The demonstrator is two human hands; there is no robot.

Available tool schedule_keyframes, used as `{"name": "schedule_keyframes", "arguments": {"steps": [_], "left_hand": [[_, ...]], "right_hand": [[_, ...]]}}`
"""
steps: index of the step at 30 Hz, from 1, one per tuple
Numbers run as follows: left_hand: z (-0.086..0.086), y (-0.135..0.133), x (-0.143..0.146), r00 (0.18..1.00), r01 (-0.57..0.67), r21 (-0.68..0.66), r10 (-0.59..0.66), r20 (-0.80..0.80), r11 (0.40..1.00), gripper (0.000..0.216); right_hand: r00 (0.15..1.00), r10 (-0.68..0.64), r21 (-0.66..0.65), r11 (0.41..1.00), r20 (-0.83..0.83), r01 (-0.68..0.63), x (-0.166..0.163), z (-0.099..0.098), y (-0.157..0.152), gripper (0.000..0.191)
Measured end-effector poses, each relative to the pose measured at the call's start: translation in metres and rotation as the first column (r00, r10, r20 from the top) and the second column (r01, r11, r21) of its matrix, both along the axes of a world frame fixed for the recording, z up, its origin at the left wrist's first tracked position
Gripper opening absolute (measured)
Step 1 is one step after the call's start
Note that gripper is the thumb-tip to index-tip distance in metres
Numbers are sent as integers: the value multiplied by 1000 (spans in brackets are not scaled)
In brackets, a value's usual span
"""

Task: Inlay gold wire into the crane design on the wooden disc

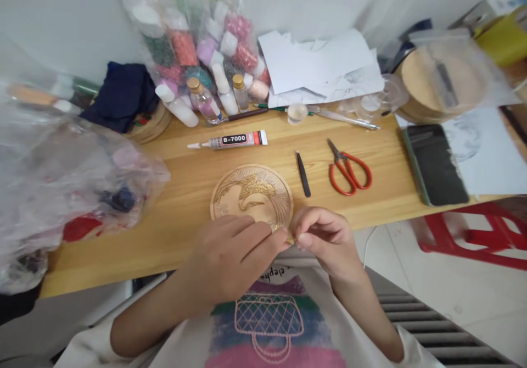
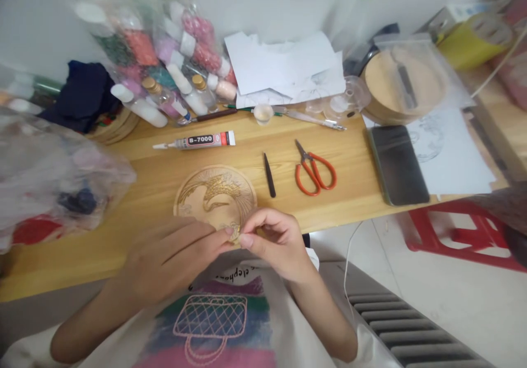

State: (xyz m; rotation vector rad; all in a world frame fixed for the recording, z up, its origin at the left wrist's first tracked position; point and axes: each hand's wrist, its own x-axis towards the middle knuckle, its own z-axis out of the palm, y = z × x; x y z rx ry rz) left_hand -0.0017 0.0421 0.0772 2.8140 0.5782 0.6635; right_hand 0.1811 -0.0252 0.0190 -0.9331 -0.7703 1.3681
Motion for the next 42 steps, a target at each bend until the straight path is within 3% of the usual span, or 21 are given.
{"name": "schedule_keyframes", "arguments": {"steps": [4, 7, 8, 10, 13, 15, 17, 22, 27, 34, 38, 42], "left_hand": [[-5, 5, -7, 1000, -20, -11, 20, -4, 1000, 20], [-12, 10, -14, 999, -34, -28, 34, 1, 999, 18], [-15, 13, -17, 999, -46, -36, 46, 1, 998, 16], [-19, 22, -23, 994, -106, -62, 104, -27, 992, 13], [-23, 40, -30, 981, -155, -85, 143, -133, 984, 19], [-24, 54, -31, 980, -131, -89, 115, -165, 987, 25], [-25, 67, -30, 980, -110, -110, 89, -178, 988, 29], [-32, 91, -24, 960, -100, -171, 51, -274, 980, 30], [-42, 99, -21, 949, -31, -40, 17, -314, 999, 31], [-60, 103, -26, 990, 121, 80, -115, -83, 989, 34], [-65, 104, -28, 992, 128, 103, -128, -7, 986, 29], [-67, 103, -28, 991, 129, 104, -131, 11, 986, 31]], "right_hand": [[995, -17, -97, 995, 102, 27, -2, 2, 2, 16], [935, -74, -127, 984, 346, 125, -5, 3, 4, 16], [863, -125, -96, 976, 489, 196, -6, 3, 5, 14], [601, -212, 28, 953, 771, 300, -8, 0, 6, 10], [175, -200, 150, 954, 964, 260, -10, -5, 10, 18], [15, -144, 138, 969, 989, 205, -11, -7, 14, 23], [-65, -84, 94, 979, 994, 181, -12, -7, 18, 24], [-118, 3, 17, 986, 993, 165, -9, -4, 28, 27], [-129, -4, 19, 993, 992, 117, -4, -6, 38, 29], [-99, -24, 35, 994, 995, 107, -3, -5, 43, 31], [-32, -90, 94, 984, 995, 152, 4, -3, 47, 24], [-103, -142, 165, 949, 984, 270, 17, -5, 60, 25]]}}
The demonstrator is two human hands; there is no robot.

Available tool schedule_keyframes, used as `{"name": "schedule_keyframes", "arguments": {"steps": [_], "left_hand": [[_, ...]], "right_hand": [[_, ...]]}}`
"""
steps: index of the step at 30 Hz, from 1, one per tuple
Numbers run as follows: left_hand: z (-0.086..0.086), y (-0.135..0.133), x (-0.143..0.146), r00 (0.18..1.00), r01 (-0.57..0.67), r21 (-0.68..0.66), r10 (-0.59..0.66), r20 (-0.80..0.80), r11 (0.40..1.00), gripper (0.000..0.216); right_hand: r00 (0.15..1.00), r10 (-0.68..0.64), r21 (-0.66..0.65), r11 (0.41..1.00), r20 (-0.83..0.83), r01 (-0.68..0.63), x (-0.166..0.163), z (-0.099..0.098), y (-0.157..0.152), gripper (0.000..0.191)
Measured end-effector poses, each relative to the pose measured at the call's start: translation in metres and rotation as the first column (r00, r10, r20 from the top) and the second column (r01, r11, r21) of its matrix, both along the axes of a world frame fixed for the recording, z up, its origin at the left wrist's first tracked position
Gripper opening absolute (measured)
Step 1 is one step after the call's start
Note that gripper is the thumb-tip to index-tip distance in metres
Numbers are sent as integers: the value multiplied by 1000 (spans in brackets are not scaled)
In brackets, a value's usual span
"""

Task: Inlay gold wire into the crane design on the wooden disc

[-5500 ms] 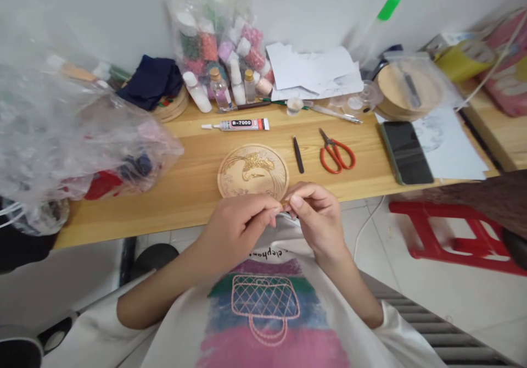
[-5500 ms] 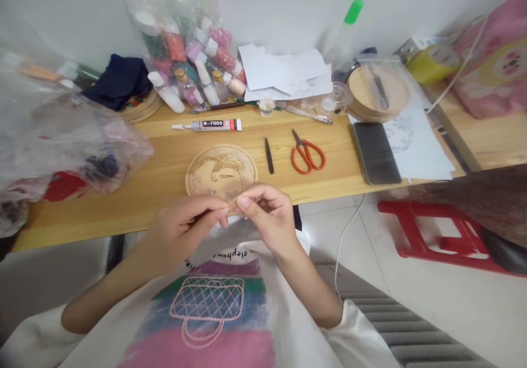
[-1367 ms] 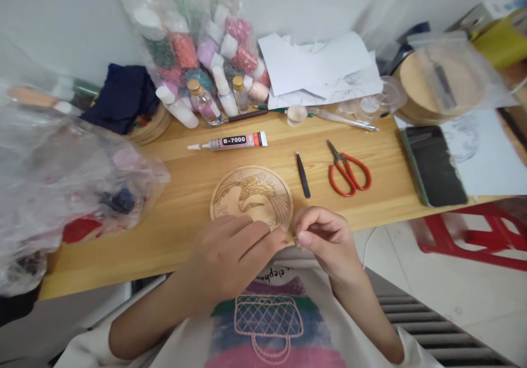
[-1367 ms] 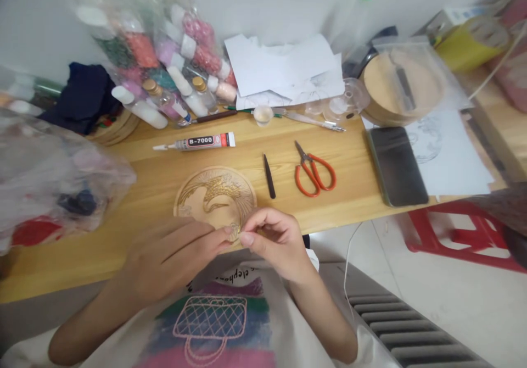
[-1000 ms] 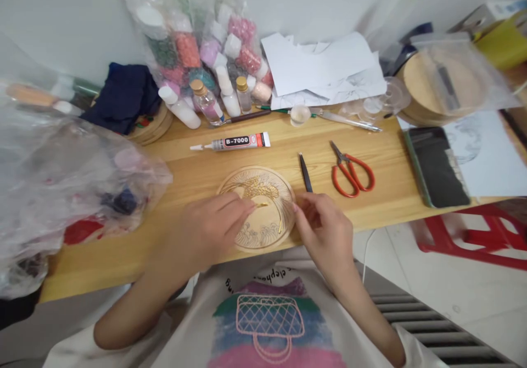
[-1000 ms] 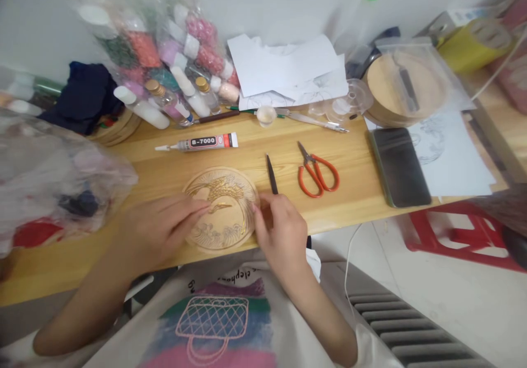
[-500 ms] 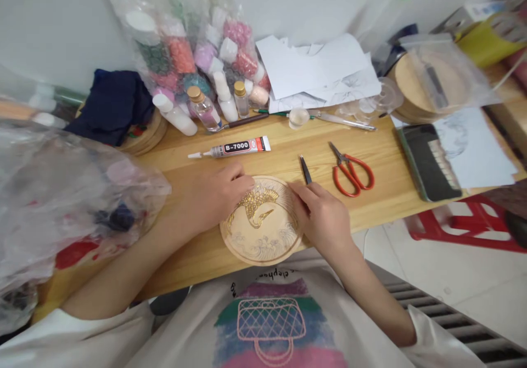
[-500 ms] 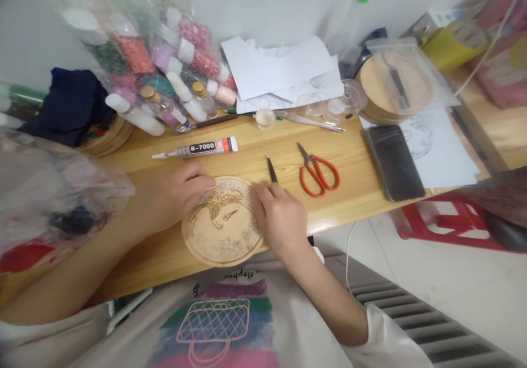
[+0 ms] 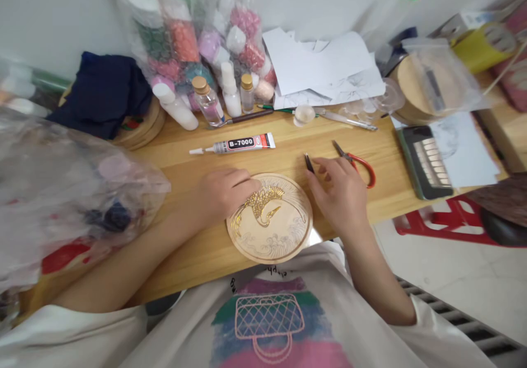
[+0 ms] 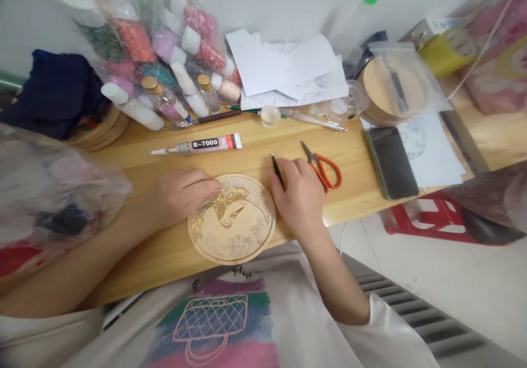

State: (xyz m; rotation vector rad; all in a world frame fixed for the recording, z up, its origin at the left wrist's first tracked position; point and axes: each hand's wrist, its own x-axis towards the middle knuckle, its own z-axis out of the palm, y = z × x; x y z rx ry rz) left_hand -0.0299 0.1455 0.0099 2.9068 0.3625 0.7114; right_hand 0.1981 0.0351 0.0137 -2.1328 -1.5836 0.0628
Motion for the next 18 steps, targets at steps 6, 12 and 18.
{"name": "schedule_keyframes", "arguments": {"steps": [6, 12, 18], "left_hand": [[-5, 3, 0, 1000, -9, 1, 9, -21, 1000, 30], [-15, 5, 0, 999, -32, -12, 32, 33, 999, 26], [-16, 5, -1, 999, -50, 2, 50, -3, 999, 31]], "right_hand": [[985, 168, -157, 975, 43, -160, 11, -2, 17, 40], [906, 265, 5, 960, -331, -279, 15, 10, 13, 30], [395, 326, 330, 942, -859, -60, 8, 19, 5, 17]]}}
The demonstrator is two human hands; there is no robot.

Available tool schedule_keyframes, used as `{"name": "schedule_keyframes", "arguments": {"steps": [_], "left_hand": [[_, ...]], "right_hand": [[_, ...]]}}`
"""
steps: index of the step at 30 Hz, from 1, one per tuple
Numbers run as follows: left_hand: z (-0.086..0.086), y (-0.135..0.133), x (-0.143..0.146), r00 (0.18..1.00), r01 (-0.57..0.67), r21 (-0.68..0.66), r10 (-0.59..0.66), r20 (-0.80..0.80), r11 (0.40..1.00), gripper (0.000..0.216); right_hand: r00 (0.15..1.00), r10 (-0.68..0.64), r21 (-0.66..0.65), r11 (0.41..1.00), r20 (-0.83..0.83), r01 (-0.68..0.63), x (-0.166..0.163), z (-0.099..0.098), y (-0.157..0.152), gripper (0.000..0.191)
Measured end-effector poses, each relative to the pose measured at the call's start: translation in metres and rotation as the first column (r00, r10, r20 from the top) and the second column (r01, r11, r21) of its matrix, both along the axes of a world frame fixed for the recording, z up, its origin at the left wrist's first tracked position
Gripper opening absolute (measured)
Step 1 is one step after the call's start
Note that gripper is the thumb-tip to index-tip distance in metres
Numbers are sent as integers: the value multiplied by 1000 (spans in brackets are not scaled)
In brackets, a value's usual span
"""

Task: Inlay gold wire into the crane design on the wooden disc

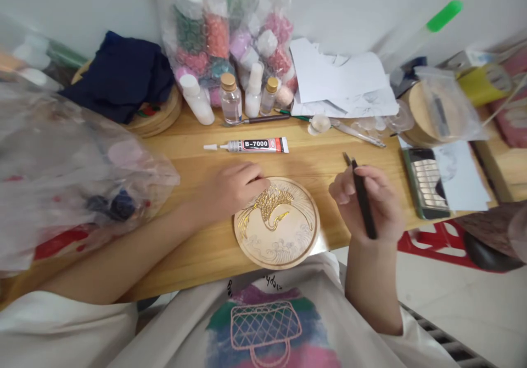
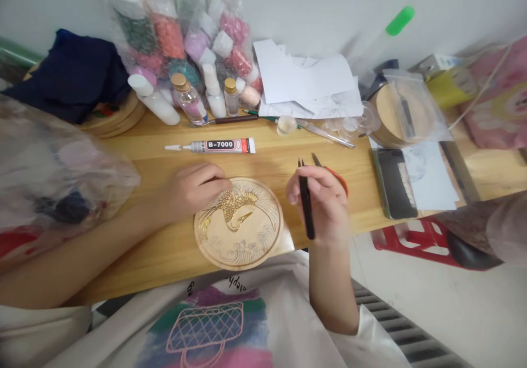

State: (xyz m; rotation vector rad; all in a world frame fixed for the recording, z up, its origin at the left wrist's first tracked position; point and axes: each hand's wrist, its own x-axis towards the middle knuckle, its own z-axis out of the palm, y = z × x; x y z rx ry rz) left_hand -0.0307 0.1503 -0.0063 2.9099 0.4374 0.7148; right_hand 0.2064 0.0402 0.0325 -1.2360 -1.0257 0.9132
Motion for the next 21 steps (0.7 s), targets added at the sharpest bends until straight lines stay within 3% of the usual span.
{"name": "schedule_keyframes", "arguments": {"steps": [4, 6, 9, 11, 13, 15, 21], "left_hand": [[2, 1, 0, 1000, 9, 39, -10, 17, 999, 30], [5, 2, 1, 999, 26, -7, -26, 25, 1000, 30], [12, 4, 1, 999, 45, -126, -42, 28, 991, 32], [18, 5, 1, 999, 47, -201, -41, 32, 978, 33], [22, 6, 1, 999, 51, -221, -48, 19, 974, 34], [24, 5, 1, 998, 54, -199, -58, -15, 978, 37], [18, 3, 5, 996, 12, -106, -21, -85, 994, 38]], "right_hand": [[997, 14, -8, 1000, -82, -15, -12, -3, 3, 21], [998, -4, 6, 1000, -55, 5, -19, -6, 3, 24], [975, -107, -8, 994, 196, 111, -26, -11, 1, 22], [880, -154, -16, 983, 449, 181, -26, -15, -3, 14], [776, -107, -39, 985, 622, 167, -22, -19, -6, 11], [727, -17, -93, 989, 686, 111, -18, -22, -9, 12], [754, 42, -110, 993, 655, 40, -15, -28, -9, 8]]}}
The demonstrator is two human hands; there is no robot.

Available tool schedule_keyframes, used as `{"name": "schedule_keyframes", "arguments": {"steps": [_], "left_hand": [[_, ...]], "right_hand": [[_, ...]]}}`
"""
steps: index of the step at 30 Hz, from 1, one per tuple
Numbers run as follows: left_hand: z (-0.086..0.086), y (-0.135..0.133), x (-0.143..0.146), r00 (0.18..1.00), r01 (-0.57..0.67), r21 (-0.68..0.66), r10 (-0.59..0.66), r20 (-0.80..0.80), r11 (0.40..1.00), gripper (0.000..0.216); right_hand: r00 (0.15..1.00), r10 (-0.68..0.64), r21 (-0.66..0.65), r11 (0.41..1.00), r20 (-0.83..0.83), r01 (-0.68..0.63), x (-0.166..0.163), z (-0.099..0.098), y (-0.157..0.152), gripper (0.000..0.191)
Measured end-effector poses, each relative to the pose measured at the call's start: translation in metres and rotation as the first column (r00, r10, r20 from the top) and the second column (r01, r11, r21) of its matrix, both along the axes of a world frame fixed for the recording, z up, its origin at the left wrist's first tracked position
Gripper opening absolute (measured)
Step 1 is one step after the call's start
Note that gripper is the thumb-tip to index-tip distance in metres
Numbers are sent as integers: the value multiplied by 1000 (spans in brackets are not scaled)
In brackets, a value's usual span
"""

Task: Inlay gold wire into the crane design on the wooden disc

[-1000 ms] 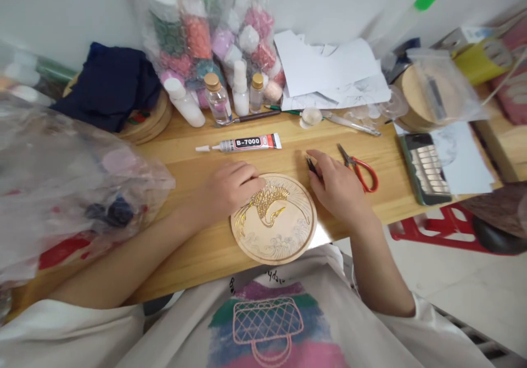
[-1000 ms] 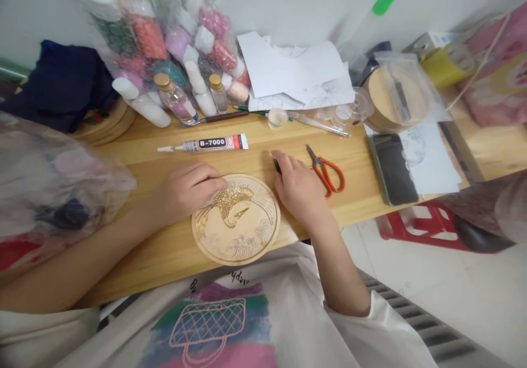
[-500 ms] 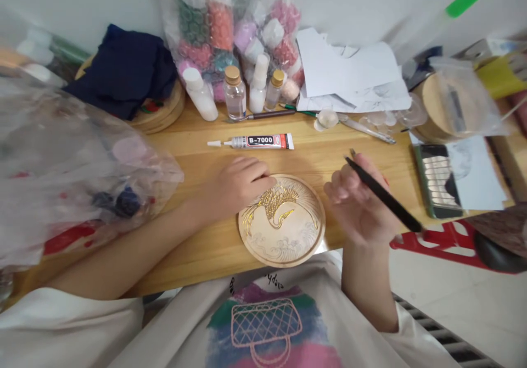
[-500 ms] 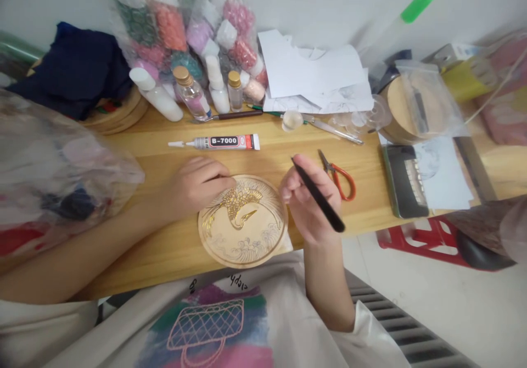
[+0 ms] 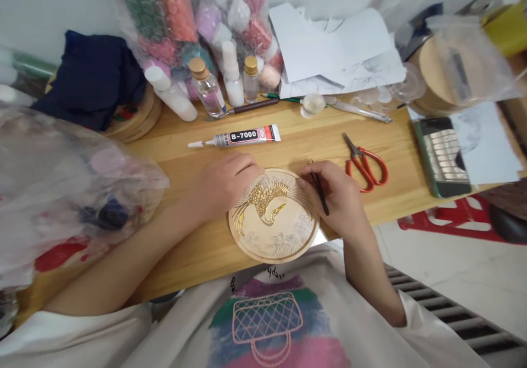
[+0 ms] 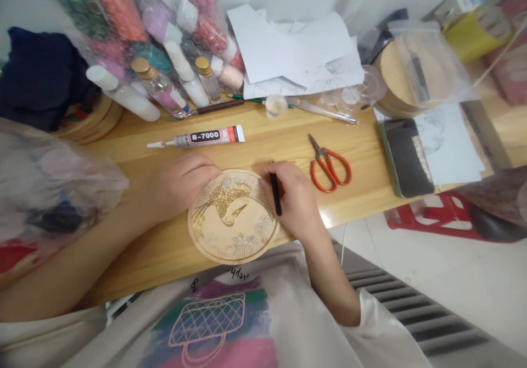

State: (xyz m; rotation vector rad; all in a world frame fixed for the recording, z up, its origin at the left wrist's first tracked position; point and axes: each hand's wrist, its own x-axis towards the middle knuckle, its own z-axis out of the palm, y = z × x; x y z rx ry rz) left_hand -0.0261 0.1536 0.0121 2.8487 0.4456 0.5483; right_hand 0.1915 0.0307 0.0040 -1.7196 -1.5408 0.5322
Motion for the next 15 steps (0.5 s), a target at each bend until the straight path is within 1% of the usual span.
{"name": "schedule_keyframes", "arguments": {"steps": [4, 7, 9, 11, 13, 15], "left_hand": [[-3, 1, 0, 1000, 14, 79, -15, 9, 997, 32], [-2, 3, -2, 1000, 30, 46, -30, 1, 998, 32], [-1, 4, -3, 999, 28, -19, -28, -33, 999, 35], [0, 5, -4, 997, -5, -130, -4, -73, 992, 38], [0, 5, -4, 995, -54, -244, 32, -93, 968, 41], [-2, 5, -5, 993, -90, -308, 64, -95, 947, 43]], "right_hand": [[1000, 2, 47, 999, 12, -3, -2, -2, 1, 10], [1000, 0, 99, 995, 26, -3, -2, -6, 2, 14], [1000, -1, 132, 991, 29, -3, -1, -8, 3, 15], [1000, -5, 148, 989, 21, 2, 0, -10, 3, 14], [1000, 3, 151, 989, 20, -6, 1, -10, 4, 13], [999, 25, 154, 988, 34, -30, 3, -8, 5, 13]]}}
